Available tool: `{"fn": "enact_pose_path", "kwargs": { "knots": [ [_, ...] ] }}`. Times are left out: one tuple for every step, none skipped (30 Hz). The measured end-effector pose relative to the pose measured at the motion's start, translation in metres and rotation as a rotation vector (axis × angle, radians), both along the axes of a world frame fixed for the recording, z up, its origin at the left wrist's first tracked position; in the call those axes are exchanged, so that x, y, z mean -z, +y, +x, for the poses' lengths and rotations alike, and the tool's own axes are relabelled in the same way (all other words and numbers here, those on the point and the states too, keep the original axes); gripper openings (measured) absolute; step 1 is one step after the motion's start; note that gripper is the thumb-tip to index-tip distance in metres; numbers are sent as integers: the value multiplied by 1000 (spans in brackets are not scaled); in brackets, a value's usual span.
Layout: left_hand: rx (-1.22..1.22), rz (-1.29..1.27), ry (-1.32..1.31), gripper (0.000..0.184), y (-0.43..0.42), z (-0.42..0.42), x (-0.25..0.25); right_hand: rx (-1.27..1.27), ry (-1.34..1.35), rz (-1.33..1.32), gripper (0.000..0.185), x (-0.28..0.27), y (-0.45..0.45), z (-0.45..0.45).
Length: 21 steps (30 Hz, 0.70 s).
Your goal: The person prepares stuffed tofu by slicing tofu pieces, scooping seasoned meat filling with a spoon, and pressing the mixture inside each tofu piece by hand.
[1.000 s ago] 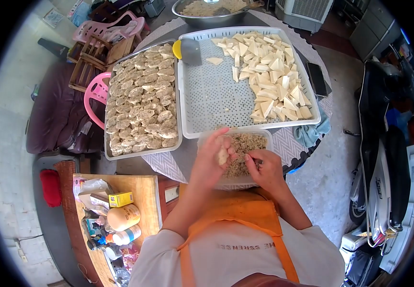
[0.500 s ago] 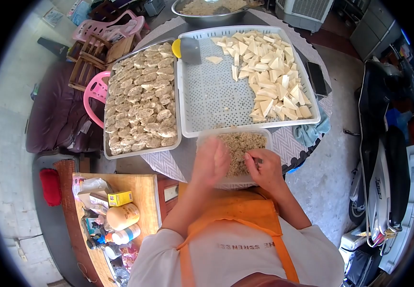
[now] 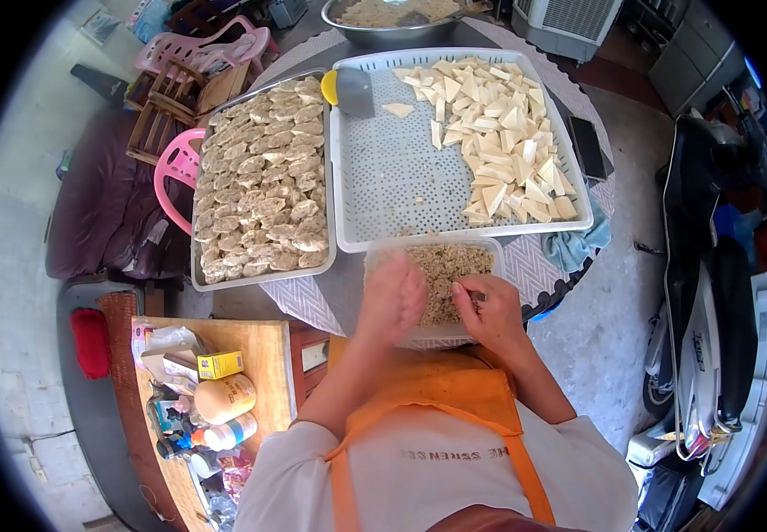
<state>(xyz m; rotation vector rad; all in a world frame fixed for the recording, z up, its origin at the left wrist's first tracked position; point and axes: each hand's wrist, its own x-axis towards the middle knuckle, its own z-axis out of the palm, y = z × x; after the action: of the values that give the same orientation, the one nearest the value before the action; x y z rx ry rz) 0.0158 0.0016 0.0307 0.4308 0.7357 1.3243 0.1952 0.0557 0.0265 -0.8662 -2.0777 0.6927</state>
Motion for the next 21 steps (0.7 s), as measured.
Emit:
{"fn": "enact_pose_path", "kwargs": {
  "knots": [
    [-44, -74, -25, 33, -1, 1, -1, -4, 1, -6, 5, 1, 0, 0],
    [-87, -149, -50, 33, -3, 3, -3, -6, 2, -11, 5, 2, 1, 0],
    [-129, -224, -75, 32, -4, 4, -5, -8, 3, -18, 4, 3, 0, 0],
    [-141, -149, -122, 31, -3, 5, -3, -19, -1, 6, 4, 3, 0, 0],
    [-154, -74, -170, 30, -1, 5, -1, -30, -6, 29, 3, 1, 1, -1],
    [-174, -28, -110, 29, 0, 5, -1, -43, -11, 52, 3, 0, 0, -1],
    [-196, 16, -49, 28, 2, 6, -4, -34, 3, -4, 4, -3, -1, -1],
    [-224, 31, 120, 28, 4, 7, -16, -27, 17, -58, 6, -7, -2, 0],
    [-252, 47, 289, 29, 5, 8, -23, -19, 31, -112, 9, -11, -4, 0],
    [-239, 122, 458, 24, 6, 8, -22, -7, 139, -358, 12, -12, -6, 1],
    [-225, 197, 627, 20, 7, 9, -22, 5, 246, -604, 15, -13, -9, 1],
    [-210, 271, 794, 16, 8, 10, -22, 17, 352, -851, 18, -14, -11, 2],
    [-196, 291, 829, 13, 7, 12, -18, 1, 400, -900, 20, -15, -10, 1],
    [-182, 312, 862, 11, 4, 16, -13, -14, 448, -947, 22, -17, -9, 1],
    [-169, 335, 894, 9, 2, 19, -11, -29, 496, -992, 23, -18, -7, 1],
    [-136, 315, 907, 10, 1, 19, -11, 0, 527, -989, 23, -22, -6, 2],
    [-106, 295, 919, 12, 0, 20, -14, 28, 557, -987, 23, -27, -6, 4],
    [-76, 273, 932, 14, -1, 19, -16, 55, 586, -986, 22, -30, -6, 5],
    [-66, 290, 936, 17, 0, 16, -17, 70, 590, -919, 22, -30, -5, 7],
    [-54, 307, 941, 20, 1, 11, -18, 84, 595, -852, 23, -30, -4, 9],
    [-44, 324, 946, 24, 2, 8, -19, 97, 598, -785, 23, -30, -4, 10]
  ]
}}
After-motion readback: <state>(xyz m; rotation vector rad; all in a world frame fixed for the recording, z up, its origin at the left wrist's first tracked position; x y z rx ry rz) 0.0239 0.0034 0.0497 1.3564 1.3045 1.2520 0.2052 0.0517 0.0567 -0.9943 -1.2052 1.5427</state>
